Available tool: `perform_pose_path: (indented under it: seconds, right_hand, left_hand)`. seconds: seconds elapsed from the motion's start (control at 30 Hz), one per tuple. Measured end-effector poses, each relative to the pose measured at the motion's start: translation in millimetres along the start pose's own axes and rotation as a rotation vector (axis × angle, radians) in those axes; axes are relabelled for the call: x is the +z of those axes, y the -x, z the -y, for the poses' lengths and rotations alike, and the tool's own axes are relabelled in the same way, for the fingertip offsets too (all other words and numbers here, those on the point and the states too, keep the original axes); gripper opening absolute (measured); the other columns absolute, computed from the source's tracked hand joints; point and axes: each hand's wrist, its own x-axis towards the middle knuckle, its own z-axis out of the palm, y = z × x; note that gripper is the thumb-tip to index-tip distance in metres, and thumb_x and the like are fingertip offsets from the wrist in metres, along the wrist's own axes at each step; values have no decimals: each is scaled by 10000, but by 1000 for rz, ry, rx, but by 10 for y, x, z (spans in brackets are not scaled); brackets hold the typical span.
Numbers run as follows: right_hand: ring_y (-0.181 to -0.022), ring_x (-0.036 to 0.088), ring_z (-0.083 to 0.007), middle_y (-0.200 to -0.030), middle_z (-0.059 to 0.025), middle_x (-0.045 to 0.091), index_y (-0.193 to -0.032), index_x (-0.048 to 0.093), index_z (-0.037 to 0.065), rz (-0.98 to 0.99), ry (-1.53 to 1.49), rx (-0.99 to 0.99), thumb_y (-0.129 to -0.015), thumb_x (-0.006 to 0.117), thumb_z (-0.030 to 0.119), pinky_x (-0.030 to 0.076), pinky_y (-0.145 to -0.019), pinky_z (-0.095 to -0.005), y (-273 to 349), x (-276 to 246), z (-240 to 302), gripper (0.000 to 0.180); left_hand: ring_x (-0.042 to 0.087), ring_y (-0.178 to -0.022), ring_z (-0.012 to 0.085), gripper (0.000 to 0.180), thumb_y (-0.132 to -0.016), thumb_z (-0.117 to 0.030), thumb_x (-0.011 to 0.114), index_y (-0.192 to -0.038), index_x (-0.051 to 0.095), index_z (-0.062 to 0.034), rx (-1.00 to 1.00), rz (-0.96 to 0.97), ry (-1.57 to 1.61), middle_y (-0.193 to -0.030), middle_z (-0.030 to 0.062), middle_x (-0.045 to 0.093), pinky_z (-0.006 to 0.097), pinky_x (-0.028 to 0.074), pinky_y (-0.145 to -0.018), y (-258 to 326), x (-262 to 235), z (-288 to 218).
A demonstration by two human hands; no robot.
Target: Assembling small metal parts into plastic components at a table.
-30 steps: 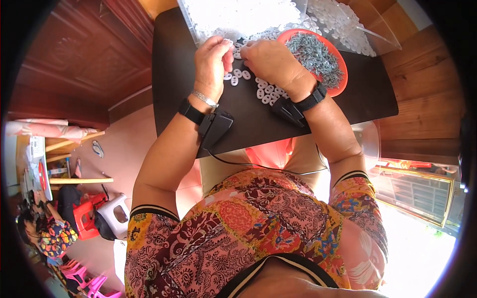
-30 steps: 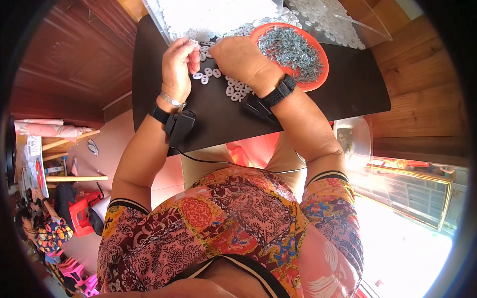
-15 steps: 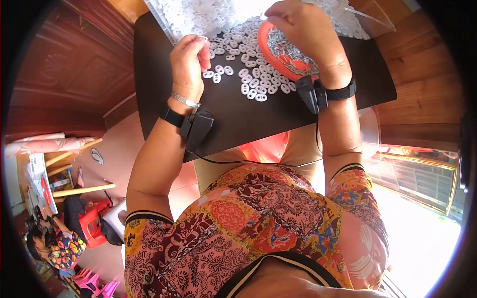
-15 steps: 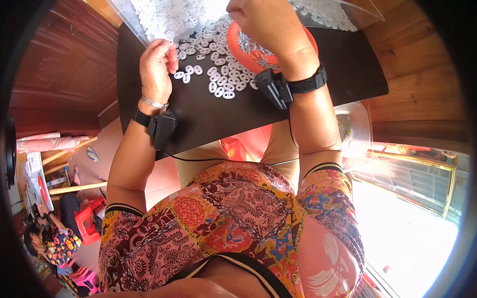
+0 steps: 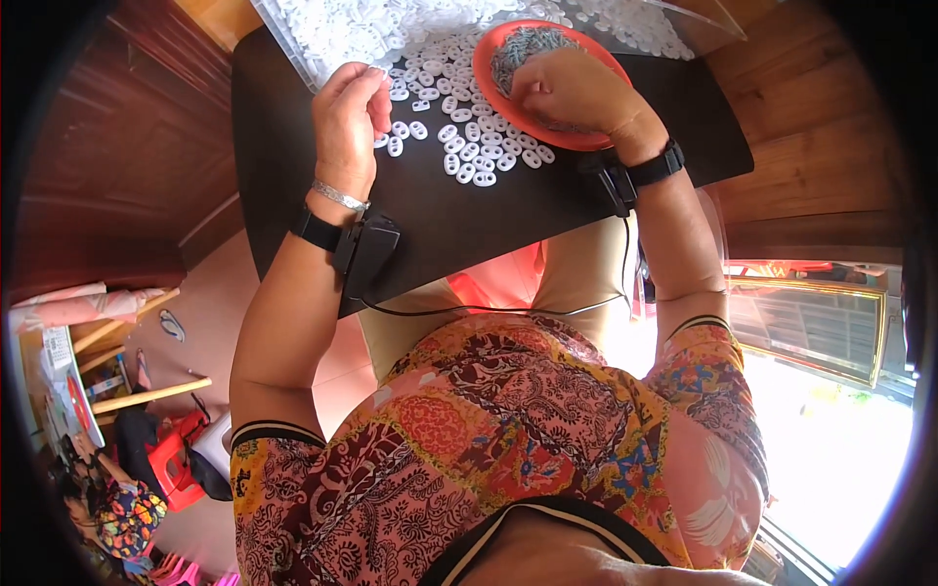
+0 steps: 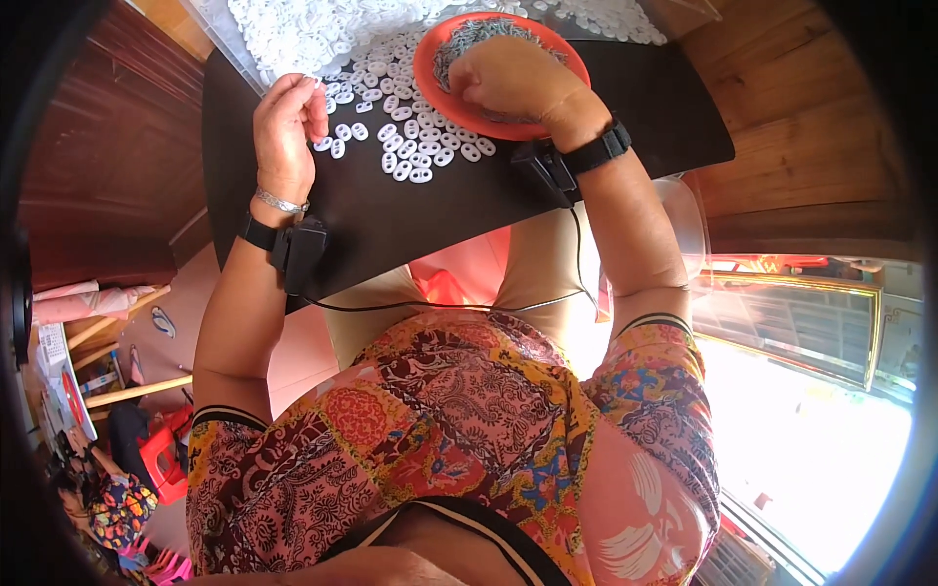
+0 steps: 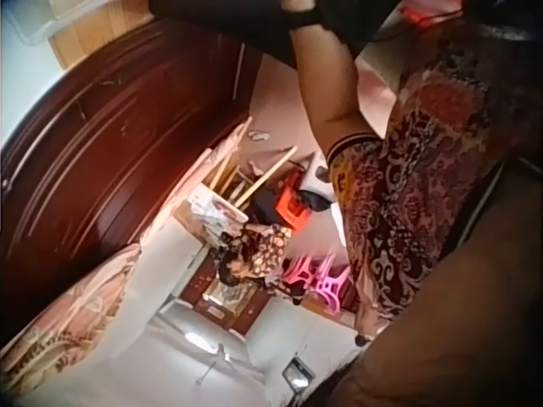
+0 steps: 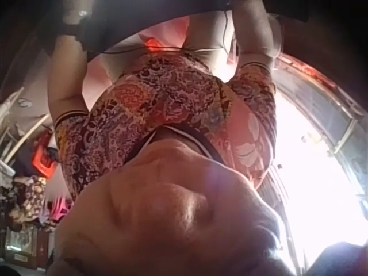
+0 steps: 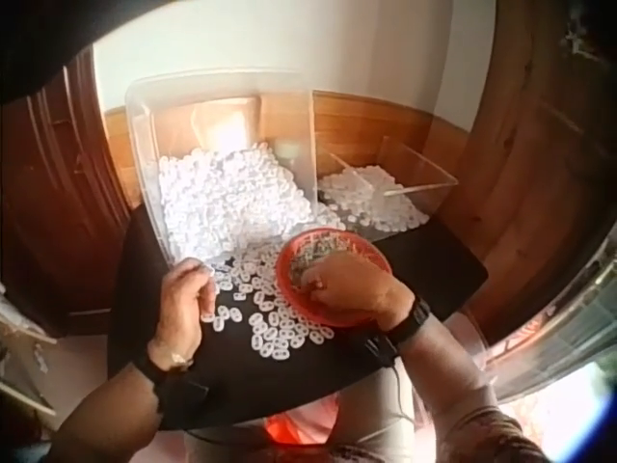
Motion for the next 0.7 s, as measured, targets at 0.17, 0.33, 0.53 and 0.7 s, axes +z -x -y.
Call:
perform_pose_path:
  seconds: [0.17,0.33,0.53,0.7]
  right_hand:
    - [-754,601,-284,-787,-109,620,-841,632,57,-58,40,28,-759,566,118,467,-680,-370,153,-96,-116,121]
    - [-782,610,-289,-815,-118,637,-845,633,60,-143,138,124,-763,555,124,474,-711,-382,215,-160,-101,130]
    - [-808,613,-288,-814,-91,651,-863,673,113,-53,85,8,-758,542,160,476,-725,-400,139,-69,-94,174]
    - [-810,608,-290,-822,-95,635,-834,653,72,24,181,46,-770,545,133,474,-707,-401,72,5,82,140]
  left_hand:
    - [412,-451,67,161,-832,-153,549,-728,561,-31,-8,-1,-7,-578,2,505,199,294,-405,1,21,-8]
    - [404,-458,69,157,-832,-149,544,-725,554,-34,5,39,-12,-581,1,498,201,301,-418,9,34,22]
    - [407,-463,69,157,-832,-155,542,-731,557,-37,-14,56,-26,-583,-2,496,200,312,-424,30,109,34]
    - [406,-460,67,157,-831,-161,547,-737,563,-37,-39,46,-27,-583,-3,498,201,310,-416,20,110,40]
